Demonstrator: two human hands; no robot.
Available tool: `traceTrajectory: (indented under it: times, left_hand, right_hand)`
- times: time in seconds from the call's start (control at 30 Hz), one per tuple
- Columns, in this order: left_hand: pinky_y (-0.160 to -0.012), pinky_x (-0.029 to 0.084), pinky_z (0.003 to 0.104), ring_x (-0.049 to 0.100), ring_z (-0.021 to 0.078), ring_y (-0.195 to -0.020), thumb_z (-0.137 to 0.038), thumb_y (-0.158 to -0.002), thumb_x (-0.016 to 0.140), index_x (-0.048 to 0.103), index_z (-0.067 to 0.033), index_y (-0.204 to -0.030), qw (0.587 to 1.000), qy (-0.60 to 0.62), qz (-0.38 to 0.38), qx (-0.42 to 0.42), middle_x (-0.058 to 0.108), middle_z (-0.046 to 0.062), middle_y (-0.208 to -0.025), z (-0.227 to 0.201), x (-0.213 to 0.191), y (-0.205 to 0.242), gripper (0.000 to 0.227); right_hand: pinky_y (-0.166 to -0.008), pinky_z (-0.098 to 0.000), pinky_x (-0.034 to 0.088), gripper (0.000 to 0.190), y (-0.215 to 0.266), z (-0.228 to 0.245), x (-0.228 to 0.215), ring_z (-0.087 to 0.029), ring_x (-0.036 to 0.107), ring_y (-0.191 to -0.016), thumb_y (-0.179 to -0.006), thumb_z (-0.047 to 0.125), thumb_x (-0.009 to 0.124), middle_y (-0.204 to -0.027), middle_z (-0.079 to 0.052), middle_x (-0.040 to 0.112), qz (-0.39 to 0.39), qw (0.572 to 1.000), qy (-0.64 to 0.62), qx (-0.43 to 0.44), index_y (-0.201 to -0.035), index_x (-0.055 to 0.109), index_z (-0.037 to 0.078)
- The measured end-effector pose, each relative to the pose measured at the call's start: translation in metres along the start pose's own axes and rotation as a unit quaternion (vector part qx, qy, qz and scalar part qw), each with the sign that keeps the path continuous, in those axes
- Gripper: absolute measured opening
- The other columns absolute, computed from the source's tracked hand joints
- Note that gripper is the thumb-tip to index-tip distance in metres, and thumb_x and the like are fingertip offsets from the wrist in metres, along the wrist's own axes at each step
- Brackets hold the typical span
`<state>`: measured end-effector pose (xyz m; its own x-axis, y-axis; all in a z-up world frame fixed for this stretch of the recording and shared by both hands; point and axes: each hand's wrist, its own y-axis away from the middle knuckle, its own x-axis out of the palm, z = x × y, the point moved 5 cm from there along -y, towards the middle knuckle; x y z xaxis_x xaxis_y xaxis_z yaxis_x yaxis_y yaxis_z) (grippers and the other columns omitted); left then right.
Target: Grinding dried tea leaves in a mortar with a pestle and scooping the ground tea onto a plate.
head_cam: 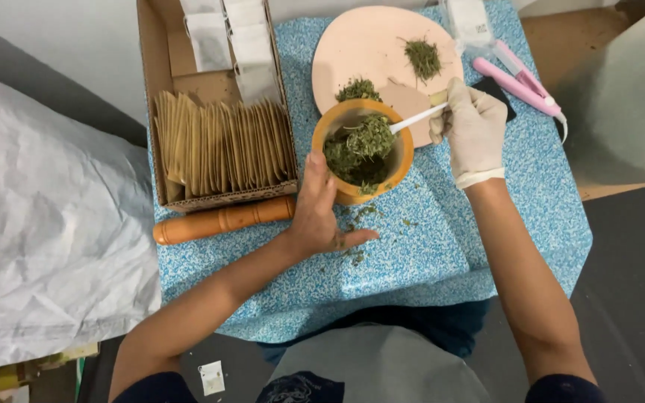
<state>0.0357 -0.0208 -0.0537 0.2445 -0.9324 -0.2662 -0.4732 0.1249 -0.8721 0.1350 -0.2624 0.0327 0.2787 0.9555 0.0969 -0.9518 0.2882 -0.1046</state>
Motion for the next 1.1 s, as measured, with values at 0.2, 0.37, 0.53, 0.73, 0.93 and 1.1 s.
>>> traceTrajectory:
  times: [0.2,0.37,0.53,0.73,0.93,1.1]
  left_hand:
    - [-0.131,0.028,0.072,0.039,0.0486,-0.159,-0.056,-0.092,0.089,0.046,-0.0161,-0.162,0.998,-0.054,-0.018,0.032,0.042,0.021,-0.170,0.004,-0.004,0.004,0.092]
    - [-0.127,0.043,0.062,0.062,0.0414,-0.140,-0.041,-0.096,0.089,0.069,-0.0088,-0.126,0.992,-0.107,-0.023,0.054,0.063,0.010,-0.130,0.001,-0.011,-0.008,0.049]
    - [-0.123,0.048,0.065,0.067,0.0419,-0.132,-0.034,-0.094,0.091,0.074,-0.0056,-0.114,0.994,-0.095,0.039,0.032,0.068,0.012,-0.119,-0.036,-0.031,-0.055,0.039]
    - [-0.121,0.046,0.061,0.059,0.0362,-0.125,-0.030,-0.098,0.087,0.066,-0.0082,-0.112,0.993,-0.054,0.035,-0.096,0.055,0.009,-0.121,-0.051,-0.041,-0.087,0.034]
    - [-0.125,0.027,0.069,0.033,0.0439,-0.144,-0.030,-0.104,0.084,0.044,-0.0052,-0.142,0.984,-0.037,0.049,-0.170,0.034,0.018,-0.144,-0.067,-0.051,-0.121,0.061]
    - [-0.150,0.007,0.078,0.021,0.0448,-0.177,-0.078,-0.092,0.082,0.010,-0.0168,-0.174,0.975,-0.134,0.081,-0.158,0.018,0.017,-0.185,-0.064,-0.058,-0.108,0.126]
  right_hand:
    - [-0.041,-0.0259,0.047,0.039,0.011,0.017,0.005,-0.015,0.057,-0.043,-0.119,0.016,0.059,-0.056,-0.010,0.058,0.001,1.000,0.014,0.012,-0.086,0.075,0.000]
    - [-0.048,-0.0266,0.044,0.041,0.015,0.013,0.007,-0.019,0.055,-0.043,-0.121,0.015,0.054,-0.054,-0.014,0.057,0.035,0.997,0.065,-0.006,-0.088,0.074,0.001]
    - [-0.047,-0.0249,0.045,0.041,0.013,0.012,0.012,-0.018,0.057,-0.044,-0.122,0.014,0.053,-0.056,-0.014,0.058,0.052,0.998,0.039,-0.008,-0.089,0.074,0.000]
    - [-0.048,-0.0264,0.042,0.040,0.009,0.008,0.007,-0.018,0.056,-0.043,-0.119,0.013,0.055,-0.054,-0.013,0.058,0.037,0.998,0.049,-0.007,-0.087,0.076,0.002]
    - [-0.045,-0.0276,0.050,0.036,0.007,0.013,0.010,-0.017,0.062,-0.046,-0.116,0.013,0.060,-0.062,-0.013,0.064,0.020,1.000,-0.007,-0.007,-0.089,0.077,-0.003]
    - [-0.047,-0.0232,0.042,0.047,0.017,0.022,0.012,-0.011,0.053,-0.046,-0.119,0.016,0.056,-0.057,-0.005,0.060,0.065,0.996,0.061,-0.004,-0.076,0.069,0.004]
